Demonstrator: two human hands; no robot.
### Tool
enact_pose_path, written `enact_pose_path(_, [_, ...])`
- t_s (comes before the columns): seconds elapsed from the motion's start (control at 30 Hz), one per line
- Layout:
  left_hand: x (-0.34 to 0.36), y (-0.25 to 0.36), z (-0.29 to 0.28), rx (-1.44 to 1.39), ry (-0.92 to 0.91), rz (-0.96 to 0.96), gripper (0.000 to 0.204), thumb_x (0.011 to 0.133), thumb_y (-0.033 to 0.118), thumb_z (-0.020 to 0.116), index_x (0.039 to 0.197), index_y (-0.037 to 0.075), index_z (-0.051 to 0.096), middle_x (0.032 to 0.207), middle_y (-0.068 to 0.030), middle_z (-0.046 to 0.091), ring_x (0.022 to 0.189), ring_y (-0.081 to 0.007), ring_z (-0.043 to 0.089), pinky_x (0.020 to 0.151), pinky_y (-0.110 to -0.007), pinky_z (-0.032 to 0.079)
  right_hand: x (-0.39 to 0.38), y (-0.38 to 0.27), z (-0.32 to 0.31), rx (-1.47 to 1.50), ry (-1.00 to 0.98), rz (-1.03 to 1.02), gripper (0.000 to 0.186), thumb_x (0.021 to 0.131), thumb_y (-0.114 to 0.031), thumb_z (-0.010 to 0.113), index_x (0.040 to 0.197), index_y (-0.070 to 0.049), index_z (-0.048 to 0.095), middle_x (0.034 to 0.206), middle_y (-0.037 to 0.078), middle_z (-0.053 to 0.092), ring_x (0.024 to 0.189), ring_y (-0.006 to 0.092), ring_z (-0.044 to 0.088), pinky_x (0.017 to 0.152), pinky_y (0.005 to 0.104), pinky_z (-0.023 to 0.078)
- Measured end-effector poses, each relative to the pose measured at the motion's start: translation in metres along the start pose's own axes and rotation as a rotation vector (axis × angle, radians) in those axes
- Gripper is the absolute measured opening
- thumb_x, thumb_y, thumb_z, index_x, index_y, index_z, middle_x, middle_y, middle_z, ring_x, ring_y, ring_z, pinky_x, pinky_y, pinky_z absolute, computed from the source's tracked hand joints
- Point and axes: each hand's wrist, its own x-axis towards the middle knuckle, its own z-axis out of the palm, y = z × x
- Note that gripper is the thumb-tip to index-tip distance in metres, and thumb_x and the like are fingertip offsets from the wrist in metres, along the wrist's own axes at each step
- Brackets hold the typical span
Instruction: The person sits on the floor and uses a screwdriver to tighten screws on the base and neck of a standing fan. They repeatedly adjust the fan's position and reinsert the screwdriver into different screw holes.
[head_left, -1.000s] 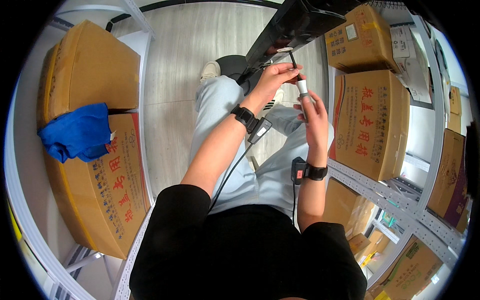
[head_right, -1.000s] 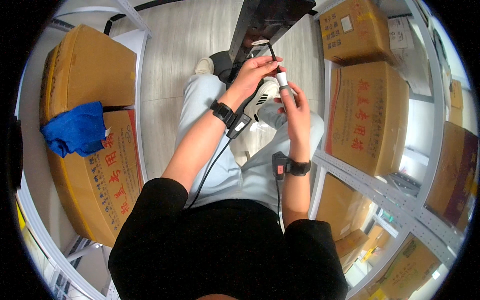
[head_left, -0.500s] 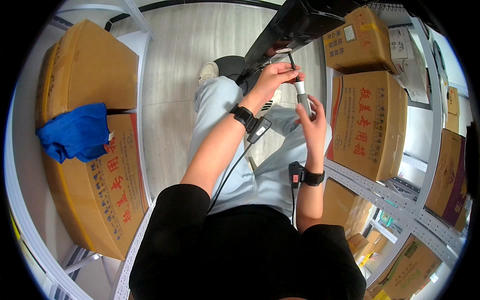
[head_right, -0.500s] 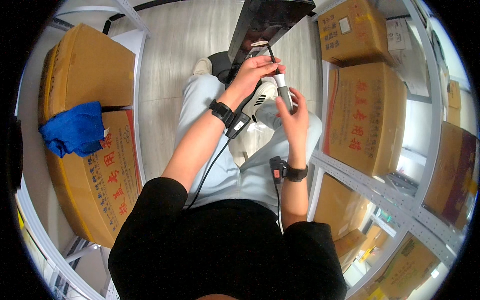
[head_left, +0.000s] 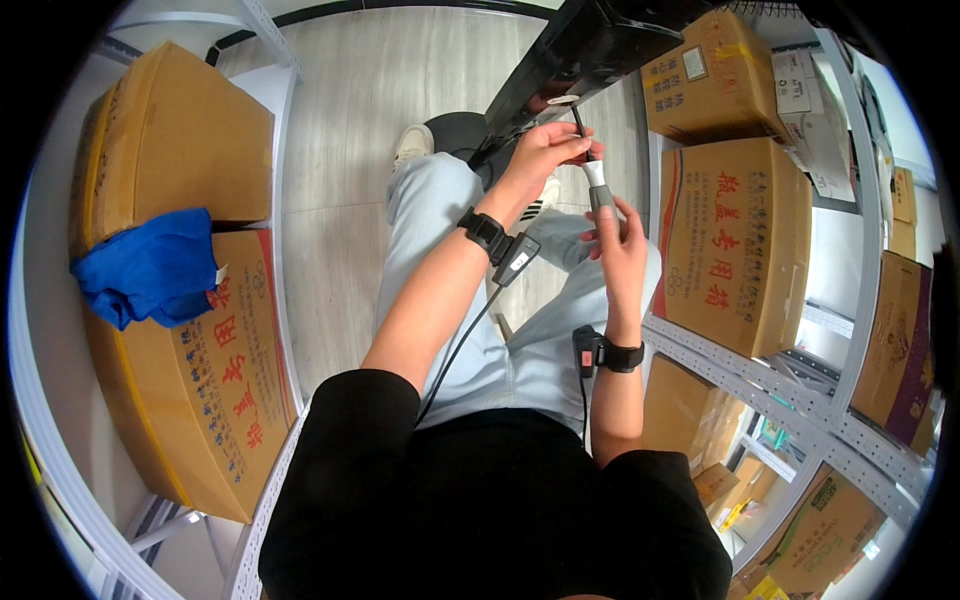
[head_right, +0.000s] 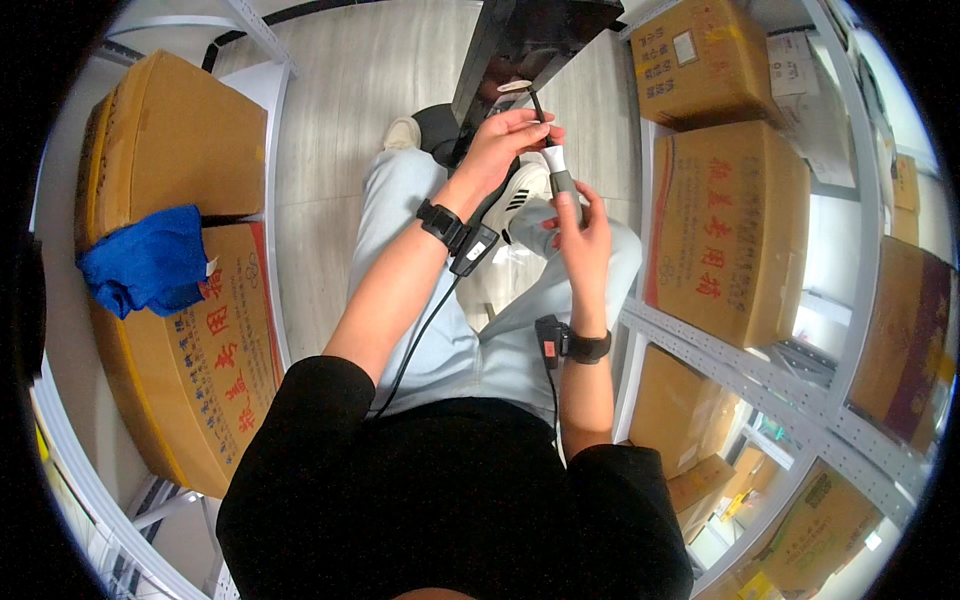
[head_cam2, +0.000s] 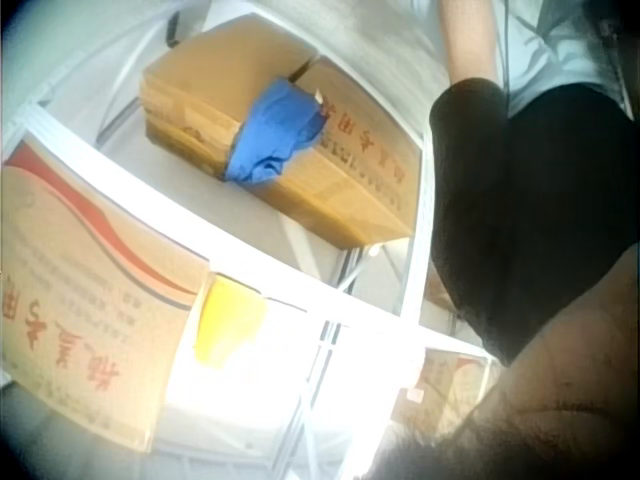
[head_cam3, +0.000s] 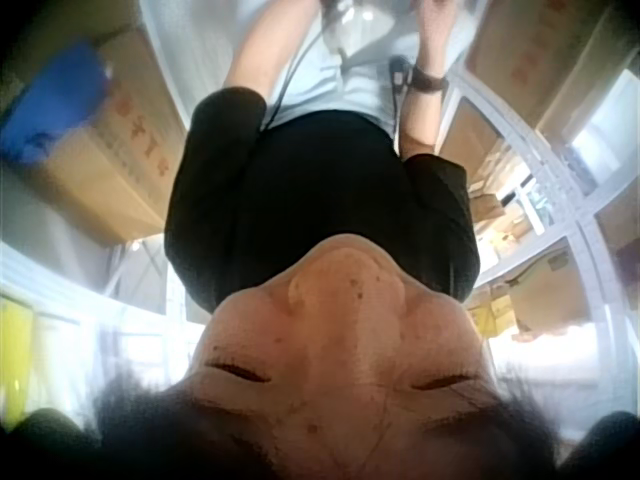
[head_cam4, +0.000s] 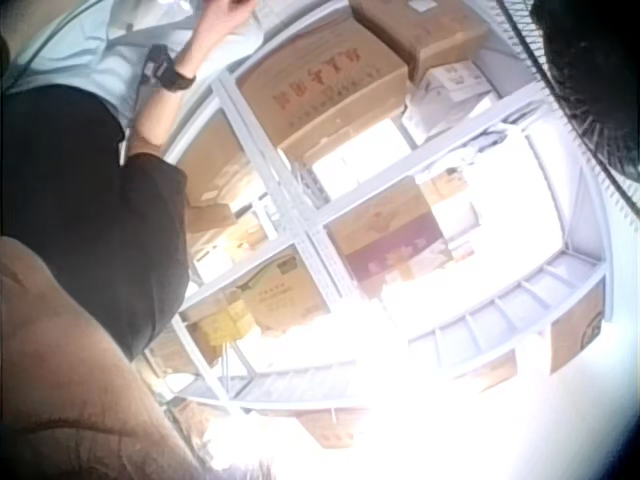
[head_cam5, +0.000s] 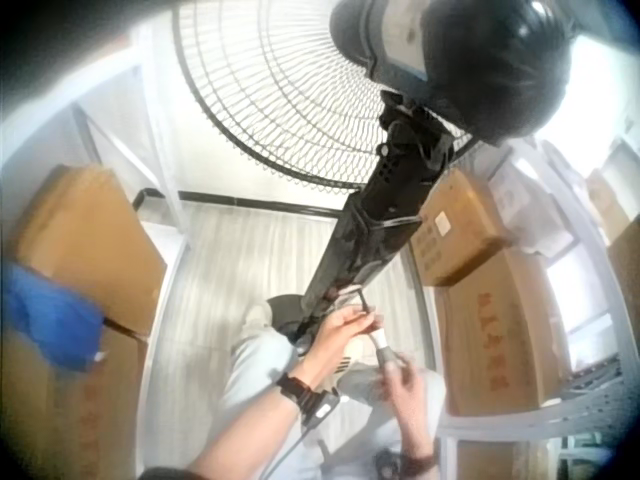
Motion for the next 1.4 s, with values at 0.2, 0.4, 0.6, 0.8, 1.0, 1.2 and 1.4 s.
enact_pose_path(0.2, [0.000, 0.000, 0.000, -0.049, -0.024, -0.025, 0.031, 0.093, 0.016, 0.058, 0.117, -0.002, 0.057, 0.108, -0.0131, 0.066, 0.101, -0.0187, 0.063, 0.089, -0.032, 0.048, 0.006, 0.022, 0.002, -0.485, 0.134, -0.335, 0.039, 0.090, -0.028, 0.064, 0.117, -0.002, 0.055, 0.085, 0.011, 0.066, 0.064, 0.0134, 0.060, 0.056, 0.0266, 0.047])
enact_pose_path(0.4, [0.001, 0.001, -0.004, -0.075, -0.062, -0.023, 0.031, 0.093, 0.016, 0.057, 0.119, -0.002, 0.056, 0.109, -0.0132, 0.066, 0.103, -0.0198, 0.062, 0.092, -0.034, 0.048, 0.018, 0.018, -0.019, 0.465, -0.293, 0.217, 0.036, 0.099, -0.036, 0.048, 0.104, -0.003, 0.059, 0.084, 0.007, 0.065, 0.050, 0.0051, 0.042, 0.044, 0.0188, 0.029])
enact_pose_path(0.6, [0.003, -0.002, -0.003, -0.055, -0.036, -0.014, 0.029, 0.093, 0.012, 0.056, 0.118, -0.002, 0.057, 0.108, -0.0133, 0.066, 0.101, -0.0196, 0.063, 0.090, -0.033, 0.049, 0.015, 0.008, -0.012, 0.075, -0.125, 0.009, 0.034, 0.094, -0.030, 0.058, 0.112, -0.001, 0.057, 0.093, 0.010, 0.066, 0.060, 0.0071, 0.054, 0.049, 0.0189, 0.037])
enact_pose_path(0.8, [0.001, 0.000, -0.002, -0.063, -0.009, -0.023, 0.028, 0.093, 0.012, 0.057, 0.117, -0.003, 0.057, 0.105, -0.0131, 0.067, 0.099, -0.0191, 0.064, 0.087, -0.032, 0.050, 0.009, 0.010, 0.002, -0.263, 0.033, -0.159, 0.039, 0.090, -0.025, 0.065, 0.118, 0.001, 0.057, 0.090, 0.007, 0.066, 0.062, 0.0057, 0.054, 0.052, 0.0183, 0.040])
enact_pose_path(1.0, [0.001, 0.001, -0.003, -0.052, -0.016, -0.009, 0.028, 0.092, 0.013, 0.058, 0.115, -0.003, 0.057, 0.104, -0.0134, 0.067, 0.097, -0.0193, 0.064, 0.086, -0.032, 0.050, 0.024, 0.014, -0.019, 0.612, -0.290, 0.273, 0.036, 0.100, -0.030, 0.047, 0.116, 0.001, 0.054, 0.091, 0.011, 0.063, 0.051, 0.0030, 0.040, 0.037, 0.0154, 0.026])
enact_pose_path(1.2, [0.002, -0.001, -0.003, -0.059, -0.013, 0.007, 0.028, 0.091, 0.012, 0.059, 0.116, -0.003, 0.057, 0.103, -0.0138, 0.068, 0.096, -0.0191, 0.065, 0.085, -0.032, 0.051, 0.029, 0.016, -0.024, 0.844, -0.405, 0.402, 0.038, 0.100, -0.029, 0.047, 0.123, 0.001, 0.049, 0.093, 0.011, 0.062, 0.054, 0.0028, 0.043, 0.037, 0.0134, 0.028])
enact_pose_path(1.4, [0.001, 0.000, -0.004, -0.041, 0.004, -0.011, 0.028, 0.091, 0.012, 0.060, 0.114, -0.003, 0.057, 0.102, -0.0140, 0.068, 0.096, -0.0189, 0.065, 0.085, -0.032, 0.050, 0.013, 0.007, -0.001, -0.054, -0.067, -0.011, 0.039, 0.094, -0.028, 0.059, 0.123, -0.002, 0.055, 0.097, 0.005, 0.065, 0.061, 0.0026, 0.050, 0.045, 0.0159, 0.032])
